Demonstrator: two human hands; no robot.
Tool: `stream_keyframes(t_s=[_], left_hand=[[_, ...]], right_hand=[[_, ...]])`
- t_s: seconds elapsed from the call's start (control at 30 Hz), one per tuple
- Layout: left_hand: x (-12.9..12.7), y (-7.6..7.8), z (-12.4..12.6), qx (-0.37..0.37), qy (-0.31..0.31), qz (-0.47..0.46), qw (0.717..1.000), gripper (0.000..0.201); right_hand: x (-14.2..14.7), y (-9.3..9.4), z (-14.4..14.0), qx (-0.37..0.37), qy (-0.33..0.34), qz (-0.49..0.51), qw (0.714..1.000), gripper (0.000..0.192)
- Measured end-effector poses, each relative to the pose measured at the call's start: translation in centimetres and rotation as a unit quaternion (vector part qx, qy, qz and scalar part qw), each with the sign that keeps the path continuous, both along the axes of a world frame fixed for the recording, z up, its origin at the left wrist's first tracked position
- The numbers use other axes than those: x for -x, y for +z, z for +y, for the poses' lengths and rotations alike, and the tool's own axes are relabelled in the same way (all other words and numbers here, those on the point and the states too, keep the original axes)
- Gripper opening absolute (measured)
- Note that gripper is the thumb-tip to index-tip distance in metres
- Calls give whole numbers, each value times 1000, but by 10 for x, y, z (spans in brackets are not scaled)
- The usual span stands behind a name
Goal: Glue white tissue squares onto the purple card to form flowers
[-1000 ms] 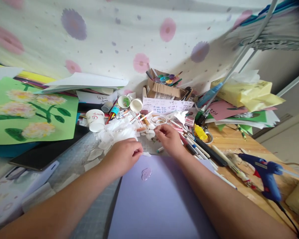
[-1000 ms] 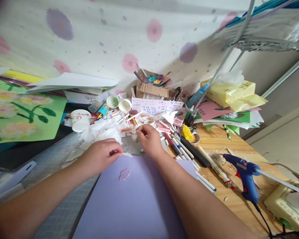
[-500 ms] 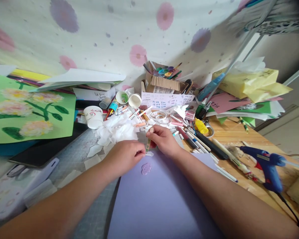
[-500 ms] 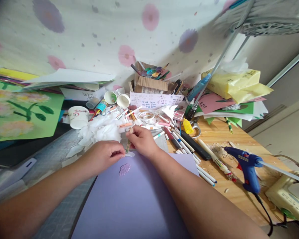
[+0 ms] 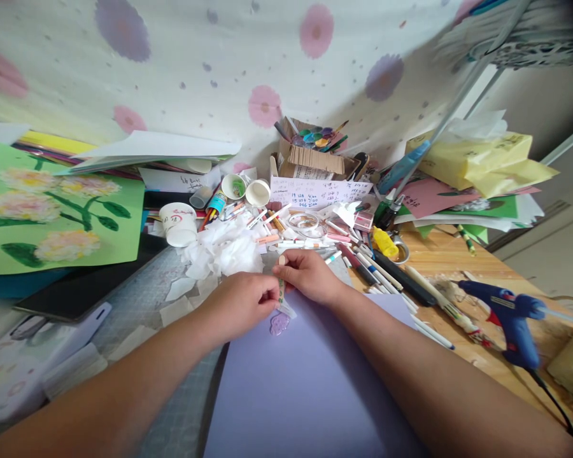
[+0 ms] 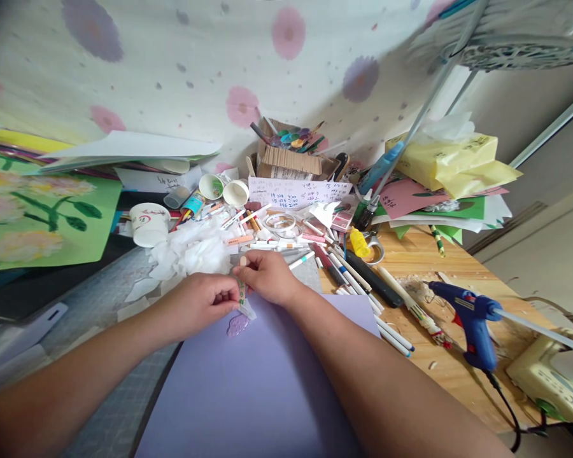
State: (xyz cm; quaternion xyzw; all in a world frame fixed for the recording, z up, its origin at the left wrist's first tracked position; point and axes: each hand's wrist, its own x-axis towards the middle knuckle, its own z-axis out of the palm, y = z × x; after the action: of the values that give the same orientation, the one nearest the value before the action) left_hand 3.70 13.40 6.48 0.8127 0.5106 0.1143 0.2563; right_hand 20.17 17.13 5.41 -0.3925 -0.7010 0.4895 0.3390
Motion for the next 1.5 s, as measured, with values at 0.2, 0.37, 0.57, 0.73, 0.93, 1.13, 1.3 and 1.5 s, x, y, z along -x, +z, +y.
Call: stream_keyframes(t_s=[0.2, 0.37, 0.57, 0.73, 0.93, 1.13, 1.3, 1.5], left_hand=[[0, 1, 0, -2, -13, -5, 1000, 10], [2, 1, 0, 14, -15, -22, 1000, 11], [4, 1, -1, 67, -3, -64, 996, 11], [11, 2, 4, 66, 3, -103, 992, 9], [38, 21, 16, -132, 101, -48, 985, 8], [50, 20, 19, -196, 50, 105, 974, 25], [44, 16, 18, -222, -6, 138, 965, 22], [47, 21, 22, -228, -20, 137, 964, 16]], right_hand=[[-1, 1, 1, 17, 16, -3, 1000, 24], [-2, 1, 1, 27, 35, -7, 999, 28], [-3, 0, 1, 38, 42, -2, 998, 25], [-3, 3, 1, 25, -23, 50, 998, 25], [-5, 3, 5, -32, -158, 145, 976, 31], [-1, -1, 2, -54, -160, 150, 974, 34], [-2, -2, 1, -53, -165, 140, 975, 35], [-1, 4, -2, -45, -165, 152, 973, 32]])
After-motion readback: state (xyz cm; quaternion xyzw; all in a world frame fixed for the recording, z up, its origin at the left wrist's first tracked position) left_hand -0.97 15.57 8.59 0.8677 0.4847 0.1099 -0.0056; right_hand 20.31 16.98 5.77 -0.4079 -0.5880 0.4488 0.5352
